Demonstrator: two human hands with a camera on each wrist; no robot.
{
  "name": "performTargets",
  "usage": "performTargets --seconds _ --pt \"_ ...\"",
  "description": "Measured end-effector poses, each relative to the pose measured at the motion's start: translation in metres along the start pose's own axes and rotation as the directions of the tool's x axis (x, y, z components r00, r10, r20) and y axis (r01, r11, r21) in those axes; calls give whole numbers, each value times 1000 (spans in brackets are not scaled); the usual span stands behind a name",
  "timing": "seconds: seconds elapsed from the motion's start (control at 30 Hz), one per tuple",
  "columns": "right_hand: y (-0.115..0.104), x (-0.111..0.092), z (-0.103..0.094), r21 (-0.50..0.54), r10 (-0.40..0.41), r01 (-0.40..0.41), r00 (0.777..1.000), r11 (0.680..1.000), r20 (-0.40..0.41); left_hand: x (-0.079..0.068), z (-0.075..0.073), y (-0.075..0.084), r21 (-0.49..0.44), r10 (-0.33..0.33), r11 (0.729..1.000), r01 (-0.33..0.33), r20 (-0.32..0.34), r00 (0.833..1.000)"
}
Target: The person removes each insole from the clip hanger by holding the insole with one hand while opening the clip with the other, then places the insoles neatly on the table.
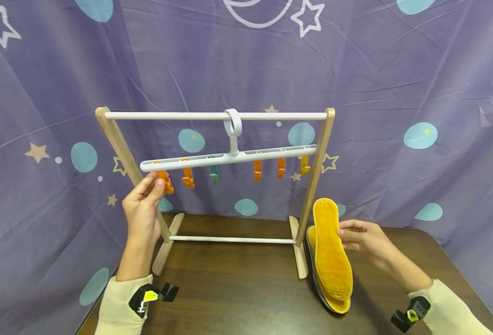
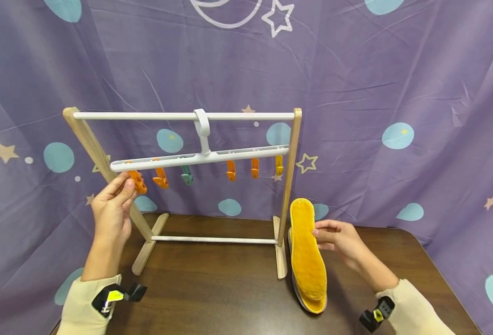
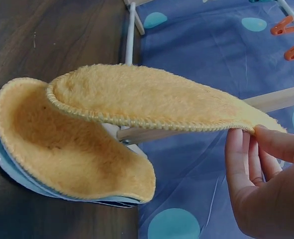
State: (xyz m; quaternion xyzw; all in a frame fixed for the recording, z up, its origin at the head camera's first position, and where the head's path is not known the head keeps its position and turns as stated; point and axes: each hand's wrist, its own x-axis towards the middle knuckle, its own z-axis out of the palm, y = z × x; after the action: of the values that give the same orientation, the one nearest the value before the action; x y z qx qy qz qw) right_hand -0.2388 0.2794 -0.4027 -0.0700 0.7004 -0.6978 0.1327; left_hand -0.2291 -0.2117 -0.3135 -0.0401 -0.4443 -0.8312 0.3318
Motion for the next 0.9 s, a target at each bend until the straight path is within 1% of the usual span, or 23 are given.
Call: performTargets --seconds 0.13,0.3,0.57,0.9 --pt "5 2 -2 -21 6 -5 1000 1000 14 0 0 1 5 15 1000 -15 -1 1000" --pt "12 5 -4 -32 19 -18 1000 999 24 0 0 2 7 13 1000 -13 -2 1000" --pt "24 7 -6 -46 40 -40 999 998 14 0 0 1 26 25 999 -25 4 1000" --pt "34 12 -9 -55 57 -58 998 997 -17 0 1 1 43 24 999 -24 -5 1000"
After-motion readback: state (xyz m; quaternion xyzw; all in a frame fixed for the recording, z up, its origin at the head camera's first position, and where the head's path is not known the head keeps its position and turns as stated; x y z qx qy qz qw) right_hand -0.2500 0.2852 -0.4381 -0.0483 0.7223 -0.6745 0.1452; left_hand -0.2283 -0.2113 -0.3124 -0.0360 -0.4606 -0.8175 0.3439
